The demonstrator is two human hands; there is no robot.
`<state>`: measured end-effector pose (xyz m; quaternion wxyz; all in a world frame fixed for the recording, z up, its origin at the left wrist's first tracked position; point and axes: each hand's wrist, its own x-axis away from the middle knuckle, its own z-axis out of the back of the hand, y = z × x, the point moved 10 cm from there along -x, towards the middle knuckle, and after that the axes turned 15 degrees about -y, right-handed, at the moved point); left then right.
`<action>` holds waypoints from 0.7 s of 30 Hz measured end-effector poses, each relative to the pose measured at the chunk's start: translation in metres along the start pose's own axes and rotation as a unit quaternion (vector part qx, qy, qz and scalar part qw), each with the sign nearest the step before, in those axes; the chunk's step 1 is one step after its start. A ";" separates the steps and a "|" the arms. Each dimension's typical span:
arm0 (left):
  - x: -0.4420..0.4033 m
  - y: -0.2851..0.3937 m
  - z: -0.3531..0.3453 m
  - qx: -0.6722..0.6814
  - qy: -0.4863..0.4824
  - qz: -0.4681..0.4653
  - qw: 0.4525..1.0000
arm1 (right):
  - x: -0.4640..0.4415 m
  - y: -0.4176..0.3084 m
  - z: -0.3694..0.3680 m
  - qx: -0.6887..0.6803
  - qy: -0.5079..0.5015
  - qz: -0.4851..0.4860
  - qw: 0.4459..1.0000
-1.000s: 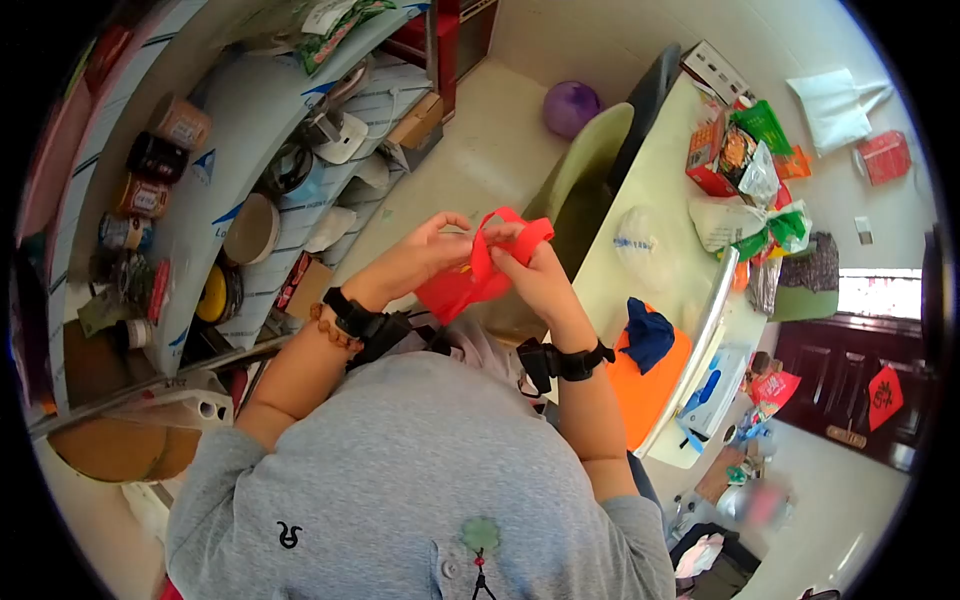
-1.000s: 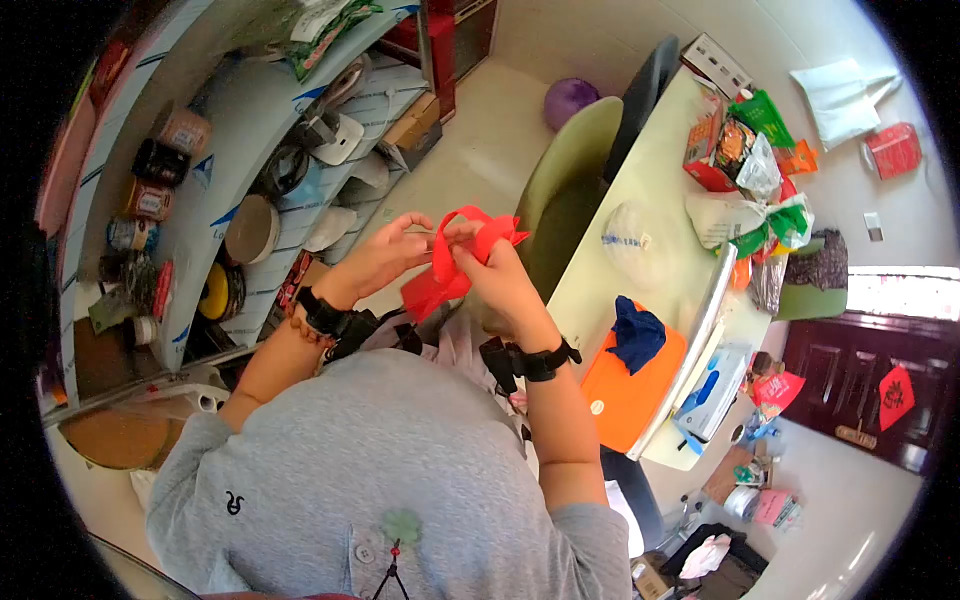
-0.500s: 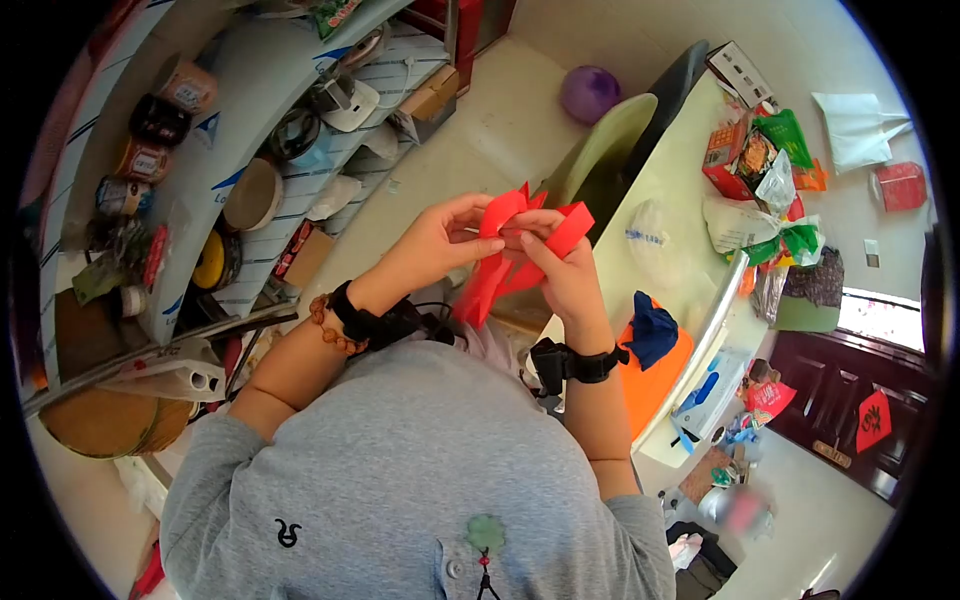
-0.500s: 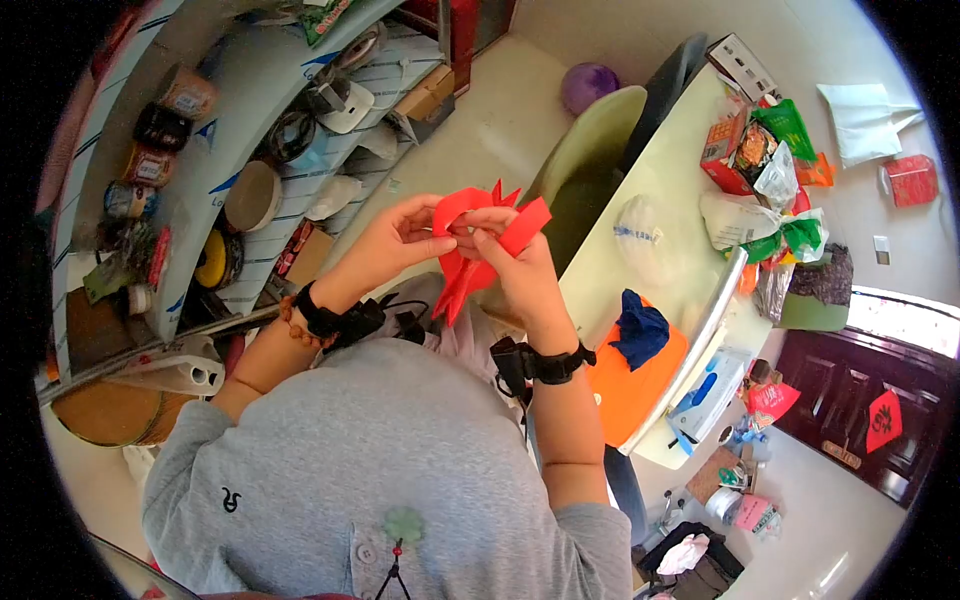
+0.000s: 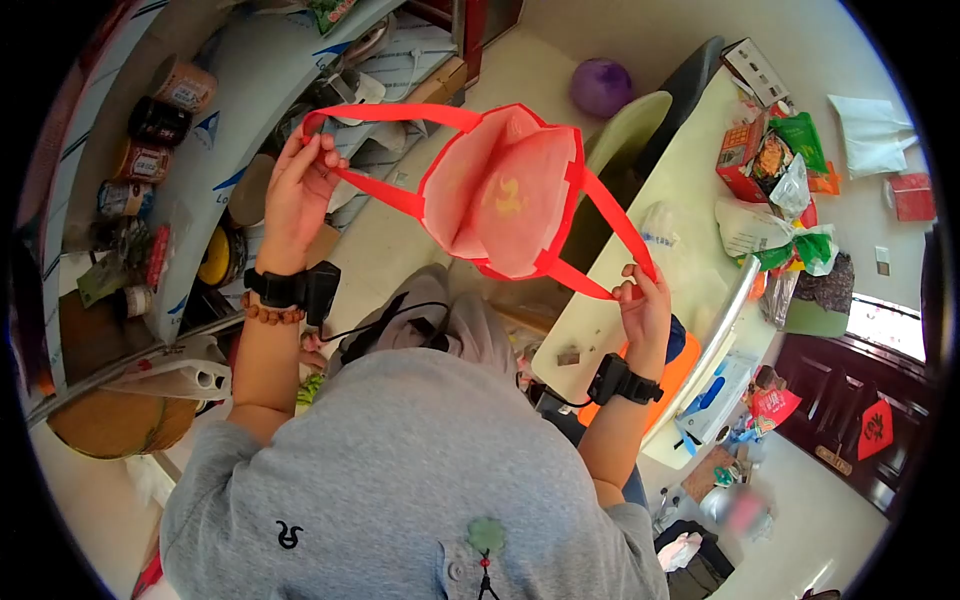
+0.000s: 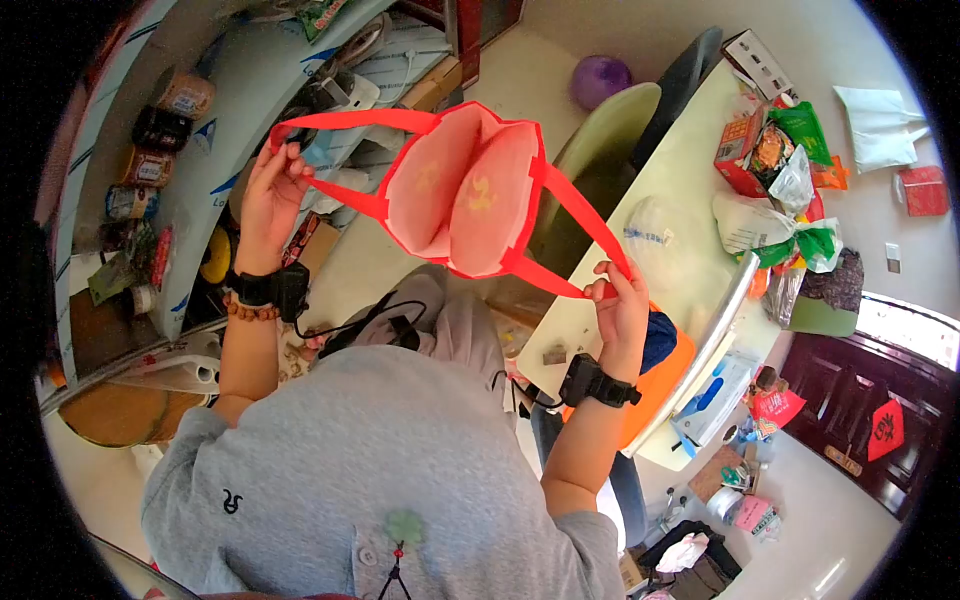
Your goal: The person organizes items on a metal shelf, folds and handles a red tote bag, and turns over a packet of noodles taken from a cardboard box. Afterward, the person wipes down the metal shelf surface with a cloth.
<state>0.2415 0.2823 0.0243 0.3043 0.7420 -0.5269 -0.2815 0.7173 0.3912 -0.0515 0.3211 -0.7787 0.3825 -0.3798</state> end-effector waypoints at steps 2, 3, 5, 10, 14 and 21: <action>0.000 0.006 -0.004 -0.016 -0.021 -0.007 1.000 | -0.007 0.008 -0.010 0.002 -0.035 0.003 0.999; 0.000 0.007 -0.003 -0.019 -0.024 -0.010 0.999 | -0.009 0.011 -0.016 0.004 -0.050 0.005 0.999; -0.008 0.011 -0.006 -0.024 -0.034 -0.024 0.999 | -0.018 0.007 -0.026 0.008 -0.058 0.011 0.998; -0.039 0.030 -0.019 -0.050 -0.063 -0.034 0.996 | -0.056 -0.008 -0.055 0.035 -0.066 0.030 0.997; -0.068 0.058 -0.028 -0.075 -0.089 -0.055 0.992 | -0.088 -0.025 -0.087 0.067 -0.080 0.034 0.994; -0.113 0.100 -0.037 -0.113 -0.122 -0.095 0.981 | -0.130 -0.072 -0.125 0.110 -0.076 0.063 0.989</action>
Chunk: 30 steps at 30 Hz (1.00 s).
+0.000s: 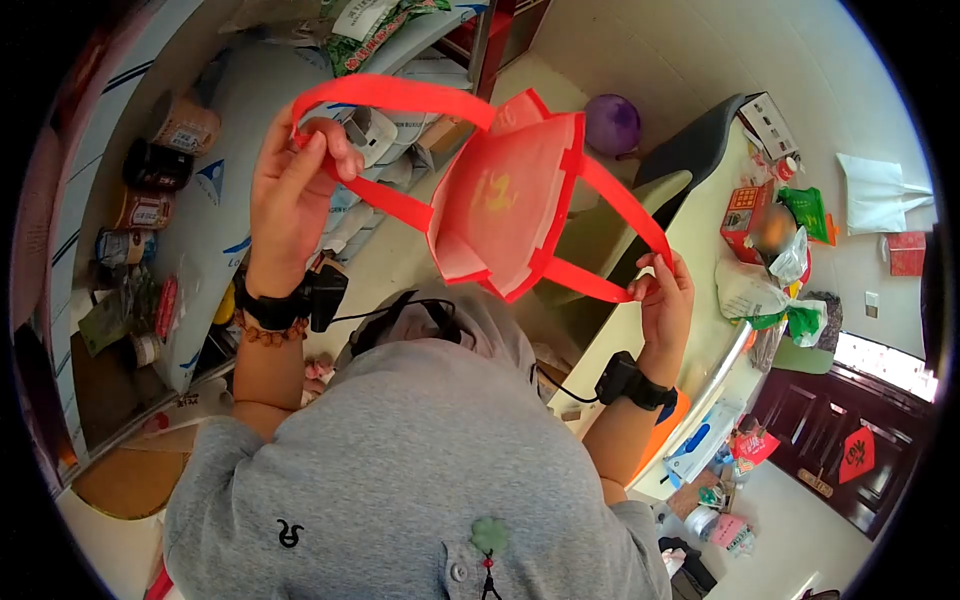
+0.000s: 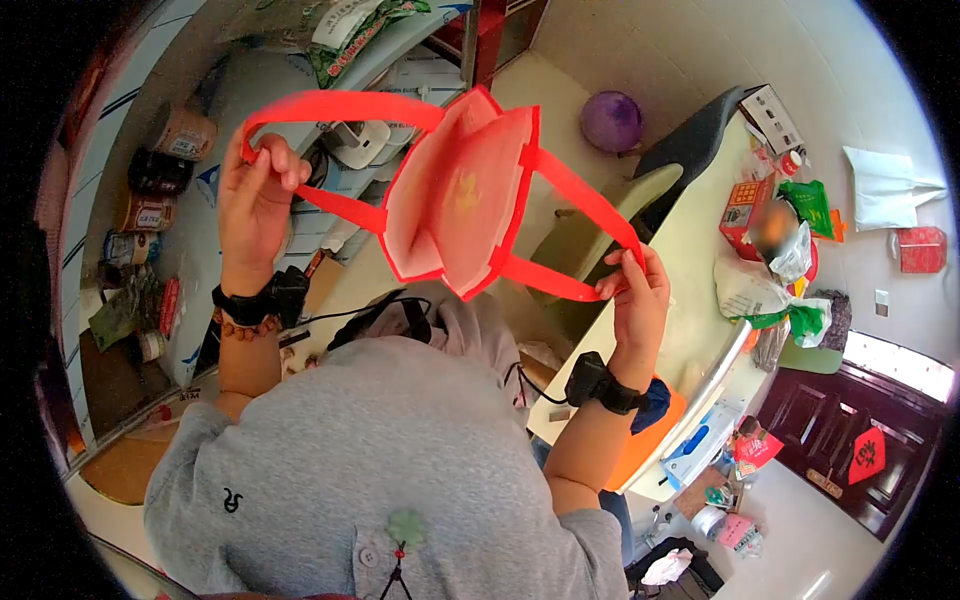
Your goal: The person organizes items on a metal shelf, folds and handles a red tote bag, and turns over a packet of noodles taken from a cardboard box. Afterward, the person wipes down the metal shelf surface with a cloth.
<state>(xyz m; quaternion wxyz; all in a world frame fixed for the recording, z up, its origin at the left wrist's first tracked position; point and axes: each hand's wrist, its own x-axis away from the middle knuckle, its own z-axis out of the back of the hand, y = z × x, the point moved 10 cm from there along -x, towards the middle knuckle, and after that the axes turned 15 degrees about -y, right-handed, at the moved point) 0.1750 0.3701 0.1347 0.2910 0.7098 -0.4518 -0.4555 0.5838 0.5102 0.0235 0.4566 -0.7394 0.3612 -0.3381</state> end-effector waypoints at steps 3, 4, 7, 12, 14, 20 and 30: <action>-0.016 0.003 0.000 -0.008 -0.020 -0.019 1.000 | -0.012 -0.014 -0.002 0.047 0.010 0.002 0.999; -0.020 0.002 0.000 -0.007 -0.026 -0.024 0.999 | -0.015 -0.017 -0.003 0.066 0.016 -0.003 0.998; -0.031 -0.023 0.007 -0.072 -0.003 0.052 0.996 | -0.032 -0.016 -0.003 0.136 0.013 -0.025 0.990; -0.032 -0.123 0.007 -0.133 -0.009 0.232 0.964 | -0.085 0.020 -0.024 0.505 -0.043 -0.047 0.861; -0.026 -0.175 0.015 -0.121 -0.006 0.279 0.953 | -0.110 0.045 -0.036 0.587 -0.059 0.025 0.807; -0.031 -0.272 0.060 -0.361 -0.094 0.332 0.866 | -0.210 0.135 -0.053 0.527 -0.127 -0.195 0.818; -0.041 -0.420 0.130 -0.414 -0.257 0.394 0.779 | -0.333 0.351 0.097 0.325 0.033 -0.361 0.873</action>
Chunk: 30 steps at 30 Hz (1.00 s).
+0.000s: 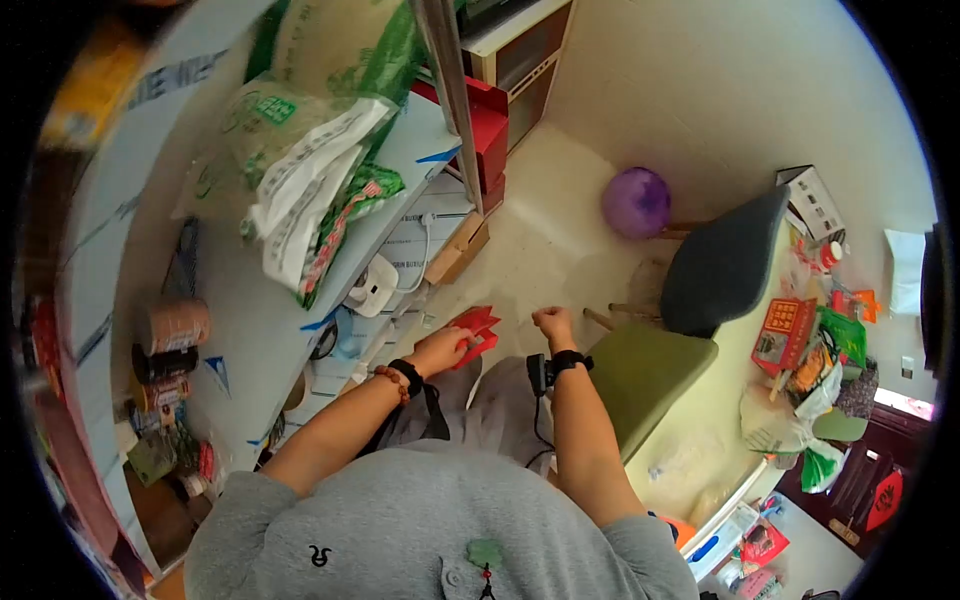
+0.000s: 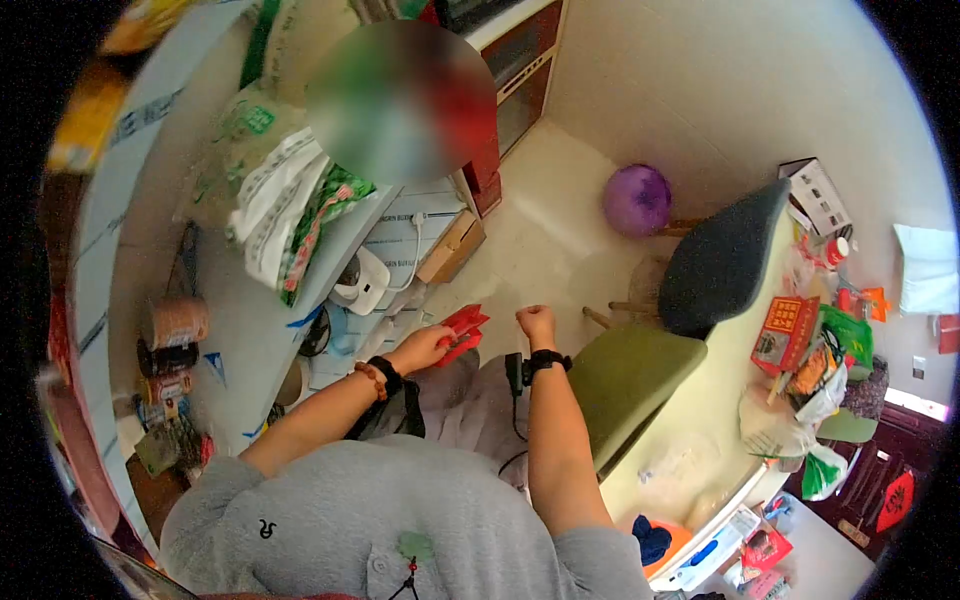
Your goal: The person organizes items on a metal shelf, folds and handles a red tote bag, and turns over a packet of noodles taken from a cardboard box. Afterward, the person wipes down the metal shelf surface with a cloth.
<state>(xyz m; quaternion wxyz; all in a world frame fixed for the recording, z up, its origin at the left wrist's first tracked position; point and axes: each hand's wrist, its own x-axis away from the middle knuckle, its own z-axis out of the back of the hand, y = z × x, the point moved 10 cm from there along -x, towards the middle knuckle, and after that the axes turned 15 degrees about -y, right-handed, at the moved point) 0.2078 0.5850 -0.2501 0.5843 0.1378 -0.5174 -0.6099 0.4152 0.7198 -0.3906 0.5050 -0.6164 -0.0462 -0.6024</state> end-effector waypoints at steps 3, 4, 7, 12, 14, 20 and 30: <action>-0.037 -0.055 -0.033 -0.036 -0.047 0.040 0.997 | -0.057 0.051 0.000 -0.036 0.020 -0.047 0.998; -0.050 -0.071 -0.044 -0.048 -0.077 0.037 0.995 | -0.076 0.063 0.000 -0.030 0.024 -0.067 0.997; -0.090 -0.131 -0.098 -0.094 -0.170 0.065 0.979 | -0.138 0.104 0.003 -0.106 0.034 -0.083 0.990; -0.143 -0.189 -0.112 -0.085 -0.115 -0.015 0.990 | -0.265 0.126 0.010 -0.092 0.065 -0.054 0.992; -0.166 -0.206 -0.104 -0.051 -0.117 -0.048 0.991 | -0.342 0.151 0.017 0.020 0.076 -0.040 0.996; -0.208 -0.237 -0.080 -0.064 -0.091 -0.078 0.991 | -0.475 0.156 0.017 -0.013 0.075 -0.032 0.997; -0.246 -0.292 -0.058 -0.101 -0.042 -0.041 0.993 | -0.610 0.117 -0.026 0.256 0.069 -0.054 0.963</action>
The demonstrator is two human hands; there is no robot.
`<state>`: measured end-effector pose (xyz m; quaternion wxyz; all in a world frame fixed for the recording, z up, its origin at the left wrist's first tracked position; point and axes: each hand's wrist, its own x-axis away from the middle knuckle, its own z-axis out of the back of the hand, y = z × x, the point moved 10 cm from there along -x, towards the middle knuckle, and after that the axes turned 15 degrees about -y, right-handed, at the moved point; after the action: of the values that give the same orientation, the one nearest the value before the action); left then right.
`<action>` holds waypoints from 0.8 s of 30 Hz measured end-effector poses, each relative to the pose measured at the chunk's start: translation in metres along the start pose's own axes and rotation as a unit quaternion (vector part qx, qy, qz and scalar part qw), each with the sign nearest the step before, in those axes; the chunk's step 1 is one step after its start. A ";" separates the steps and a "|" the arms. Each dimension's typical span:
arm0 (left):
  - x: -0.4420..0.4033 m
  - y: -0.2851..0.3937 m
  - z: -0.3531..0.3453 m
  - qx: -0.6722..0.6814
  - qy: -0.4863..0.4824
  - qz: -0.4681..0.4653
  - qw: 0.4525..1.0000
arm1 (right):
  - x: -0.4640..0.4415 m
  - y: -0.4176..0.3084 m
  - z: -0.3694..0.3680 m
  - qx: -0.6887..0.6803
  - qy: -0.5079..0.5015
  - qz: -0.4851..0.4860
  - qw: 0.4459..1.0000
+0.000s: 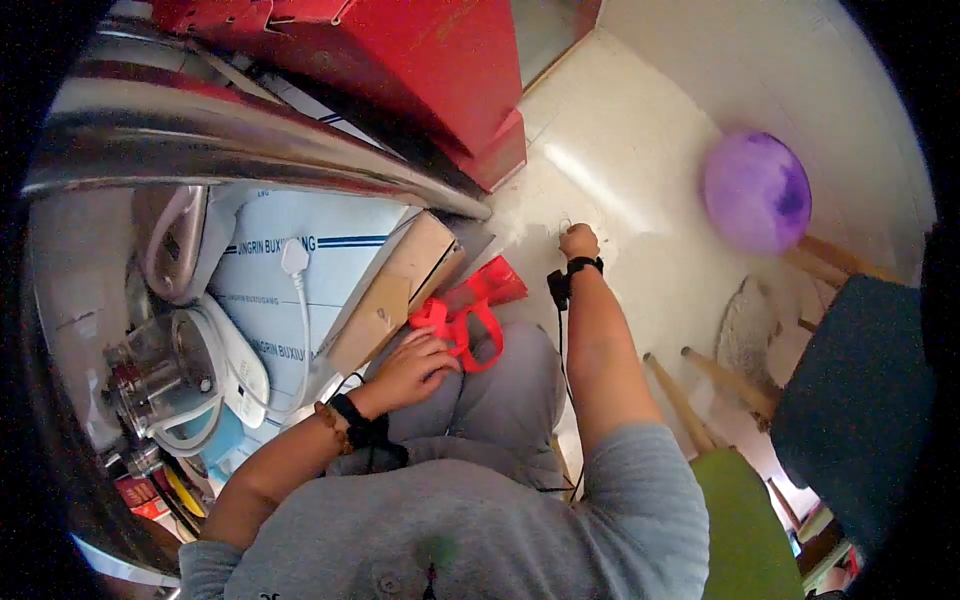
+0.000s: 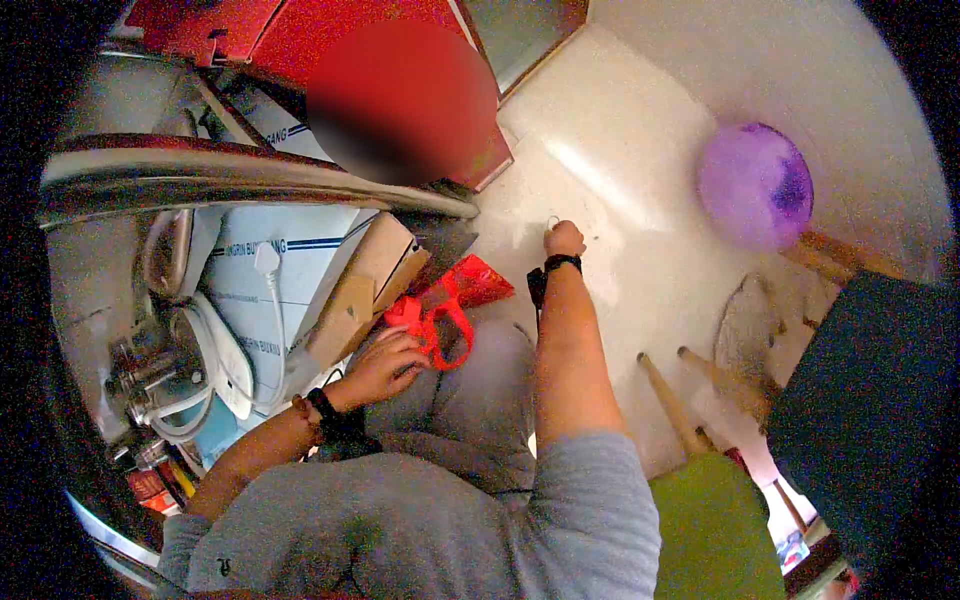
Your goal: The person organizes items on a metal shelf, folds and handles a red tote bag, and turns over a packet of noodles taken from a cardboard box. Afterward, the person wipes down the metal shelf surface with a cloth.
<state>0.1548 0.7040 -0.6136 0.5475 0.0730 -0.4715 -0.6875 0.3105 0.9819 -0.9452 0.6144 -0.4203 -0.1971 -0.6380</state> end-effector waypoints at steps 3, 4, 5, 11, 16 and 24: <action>-0.002 -0.007 -0.001 -0.011 0.017 0.006 1.000 | -0.022 -0.009 -0.011 0.062 -0.011 -0.015 0.998; -0.003 -0.007 0.000 -0.015 0.024 0.008 1.000 | -0.024 -0.011 -0.012 0.074 -0.003 -0.012 0.997; -0.004 -0.005 0.000 -0.017 0.019 0.004 1.000 | -0.025 -0.011 -0.016 0.086 0.002 -0.011 0.996; -0.003 0.003 -0.005 0.019 0.018 0.013 1.000 | -0.029 -0.024 -0.025 0.208 0.012 0.029 0.978; -0.009 0.015 -0.002 -0.006 0.013 -0.006 1.000 | -0.027 0.000 -0.041 0.205 0.010 0.056 0.977; -0.025 0.047 -0.014 -0.008 -0.034 -0.079 0.996 | 0.082 -0.070 0.141 -0.136 0.169 0.286 0.933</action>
<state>0.2051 0.7181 -0.5977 0.4760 0.0823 -0.4766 -0.7345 0.2944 1.0507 -0.7825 0.7321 -0.4245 0.1270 -0.5174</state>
